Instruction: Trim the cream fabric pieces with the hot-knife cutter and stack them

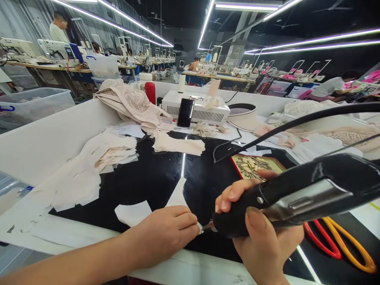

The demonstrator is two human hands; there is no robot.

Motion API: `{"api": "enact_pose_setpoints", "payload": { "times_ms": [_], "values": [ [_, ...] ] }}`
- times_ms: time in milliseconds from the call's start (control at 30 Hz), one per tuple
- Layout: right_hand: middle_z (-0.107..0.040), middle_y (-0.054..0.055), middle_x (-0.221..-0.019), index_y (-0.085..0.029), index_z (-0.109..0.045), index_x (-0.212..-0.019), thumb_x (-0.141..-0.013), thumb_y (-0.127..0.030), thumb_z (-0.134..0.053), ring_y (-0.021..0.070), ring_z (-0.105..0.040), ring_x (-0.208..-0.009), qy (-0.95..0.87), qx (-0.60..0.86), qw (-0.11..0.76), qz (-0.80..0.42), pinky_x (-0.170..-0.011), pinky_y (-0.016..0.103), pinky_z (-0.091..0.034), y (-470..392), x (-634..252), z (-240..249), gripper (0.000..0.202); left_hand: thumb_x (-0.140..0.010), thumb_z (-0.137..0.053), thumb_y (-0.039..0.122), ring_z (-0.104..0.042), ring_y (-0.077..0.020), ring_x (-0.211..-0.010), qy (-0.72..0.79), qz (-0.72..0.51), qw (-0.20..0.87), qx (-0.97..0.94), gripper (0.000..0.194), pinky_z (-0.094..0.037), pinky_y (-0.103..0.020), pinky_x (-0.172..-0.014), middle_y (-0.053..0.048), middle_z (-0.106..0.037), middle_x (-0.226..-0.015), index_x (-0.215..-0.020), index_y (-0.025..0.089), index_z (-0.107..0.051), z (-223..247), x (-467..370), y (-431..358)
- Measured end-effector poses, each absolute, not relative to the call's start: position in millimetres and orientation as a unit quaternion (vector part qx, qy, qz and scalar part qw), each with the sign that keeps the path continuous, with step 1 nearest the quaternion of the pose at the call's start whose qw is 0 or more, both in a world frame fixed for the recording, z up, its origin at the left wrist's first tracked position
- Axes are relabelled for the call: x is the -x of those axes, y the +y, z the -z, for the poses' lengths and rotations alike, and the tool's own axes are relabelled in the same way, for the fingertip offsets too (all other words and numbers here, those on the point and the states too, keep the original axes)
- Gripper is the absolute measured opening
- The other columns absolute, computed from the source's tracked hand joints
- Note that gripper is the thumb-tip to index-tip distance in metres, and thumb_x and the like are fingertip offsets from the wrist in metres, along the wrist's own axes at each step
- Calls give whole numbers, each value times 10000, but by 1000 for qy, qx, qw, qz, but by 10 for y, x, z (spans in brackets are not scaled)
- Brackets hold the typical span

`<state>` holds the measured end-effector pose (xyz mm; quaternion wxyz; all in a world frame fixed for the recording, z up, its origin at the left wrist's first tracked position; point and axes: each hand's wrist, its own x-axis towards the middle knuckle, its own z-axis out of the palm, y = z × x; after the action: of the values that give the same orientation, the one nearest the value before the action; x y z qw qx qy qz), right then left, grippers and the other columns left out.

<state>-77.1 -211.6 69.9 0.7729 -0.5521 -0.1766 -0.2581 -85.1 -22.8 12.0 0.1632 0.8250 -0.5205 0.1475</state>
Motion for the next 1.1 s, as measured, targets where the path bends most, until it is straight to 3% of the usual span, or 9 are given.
{"api": "enact_pose_setpoints", "payload": {
  "times_ms": [200,367,567,867,967,1100],
  "values": [
    [-702,-27,-802,-270,-618,-1251,-914,-343,-836,174,-659,-583,-174,551,773,264,-520,330,-591,-2111,799,-717,408,-1039,-554,10,-683,-211,-1054,-504,-159,177,-831,244,-587,-322,-995,-107,-699,-1167,-1232,95,-678,-140,888,-169],
    [-697,-29,-772,-260,-603,-1223,-892,-370,-861,181,-653,-556,-169,556,769,267,-499,339,-594,-2106,831,-762,433,-1050,-548,3,-681,-200,-1039,-522,-168,146,-823,242,-566,-320,-1031,-98,-709,-1089,-1243,67,-681,-166,899,-161],
    [-689,-29,-753,-269,-577,-1195,-879,-408,-868,186,-651,-548,-158,567,769,249,-492,348,-599,-2115,850,-811,452,-1075,-517,30,-694,-203,-1046,-505,-184,157,-829,245,-571,-337,-1032,-97,-733,-1138,-1234,97,-691,-168,914,-150],
    [-705,-29,-743,-284,-583,-1170,-853,-403,-893,192,-664,-554,-153,572,775,222,-494,351,-613,-2124,876,-820,459,-1114,-487,102,-668,-241,-1215,-475,-205,159,-841,265,-558,-389,-1096,-103,-711,-1363,-1267,140,-699,-97,977,-114],
    [-706,-30,-749,-288,-595,-1174,-855,-383,-889,191,-662,-565,-150,573,775,222,-503,354,-617,-2133,884,-831,444,-1073,-537,52,-657,-232,-1175,-485,-211,138,-837,237,-545,-364,-1100,-115,-707,-1305,-1221,112,-712,-159,961,-123],
    [-695,-30,-749,-304,-595,-1187,-861,-413,-884,193,-652,-571,-151,575,775,216,-505,359,-610,-2150,893,-820,450,-1040,-558,7,-652,-191,-972,-508,-178,90,-838,235,-568,-327,-1001,-90,-690,-1088,-1220,75,-693,-235,940,-135]
  ]
}}
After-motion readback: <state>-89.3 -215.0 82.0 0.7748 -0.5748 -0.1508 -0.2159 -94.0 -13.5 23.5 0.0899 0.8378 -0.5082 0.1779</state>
